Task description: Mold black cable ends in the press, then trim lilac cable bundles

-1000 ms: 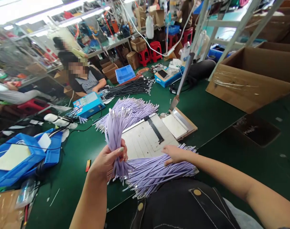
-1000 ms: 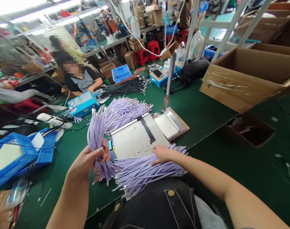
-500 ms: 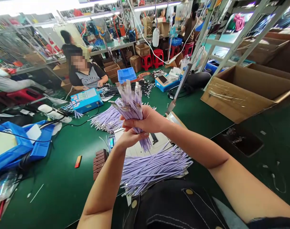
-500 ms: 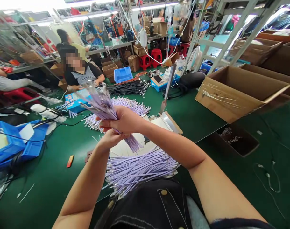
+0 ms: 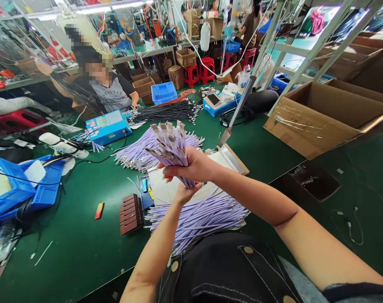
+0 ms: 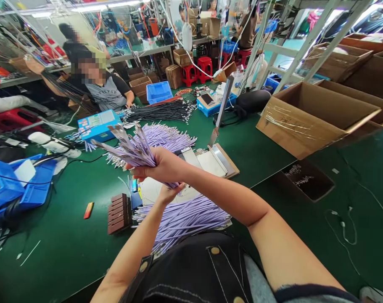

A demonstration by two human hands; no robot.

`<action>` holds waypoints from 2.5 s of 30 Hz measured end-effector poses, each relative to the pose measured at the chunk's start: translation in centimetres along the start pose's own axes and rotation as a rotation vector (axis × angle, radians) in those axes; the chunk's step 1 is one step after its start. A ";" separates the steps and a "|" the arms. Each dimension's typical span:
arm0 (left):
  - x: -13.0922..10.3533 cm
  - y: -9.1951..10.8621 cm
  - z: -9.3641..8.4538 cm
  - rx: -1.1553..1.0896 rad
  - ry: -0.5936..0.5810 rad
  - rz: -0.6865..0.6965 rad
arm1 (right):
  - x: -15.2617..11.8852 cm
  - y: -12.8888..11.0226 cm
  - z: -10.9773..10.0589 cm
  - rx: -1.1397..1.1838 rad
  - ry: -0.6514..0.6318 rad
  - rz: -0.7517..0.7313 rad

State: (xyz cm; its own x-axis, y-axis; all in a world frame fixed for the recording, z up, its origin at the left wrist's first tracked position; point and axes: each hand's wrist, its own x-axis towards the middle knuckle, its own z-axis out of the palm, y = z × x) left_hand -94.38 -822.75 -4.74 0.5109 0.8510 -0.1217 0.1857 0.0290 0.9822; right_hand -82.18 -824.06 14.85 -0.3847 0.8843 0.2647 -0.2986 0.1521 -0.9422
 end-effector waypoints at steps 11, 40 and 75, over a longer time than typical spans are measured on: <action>-0.1 -2.7 0.8 -0.058 -0.027 -0.034 | -1.2 3.4 -2.3 -0.147 0.016 0.058; -1.0 7.6 -5.2 -0.081 -0.021 0.211 | -0.5 -3.0 -0.2 -0.664 0.011 -0.040; 12.6 -3.4 -0.3 0.542 -0.200 -0.432 | -15.6 16.4 -38.2 0.665 1.488 0.517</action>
State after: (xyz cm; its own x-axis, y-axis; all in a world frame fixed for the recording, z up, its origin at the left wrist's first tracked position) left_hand -88.84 -811.93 -9.52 0.4322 0.7084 -0.5580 0.7694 0.0330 0.6379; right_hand -47.69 -818.49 -12.60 0.4180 0.4552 -0.7862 -0.8474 -0.1166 -0.5180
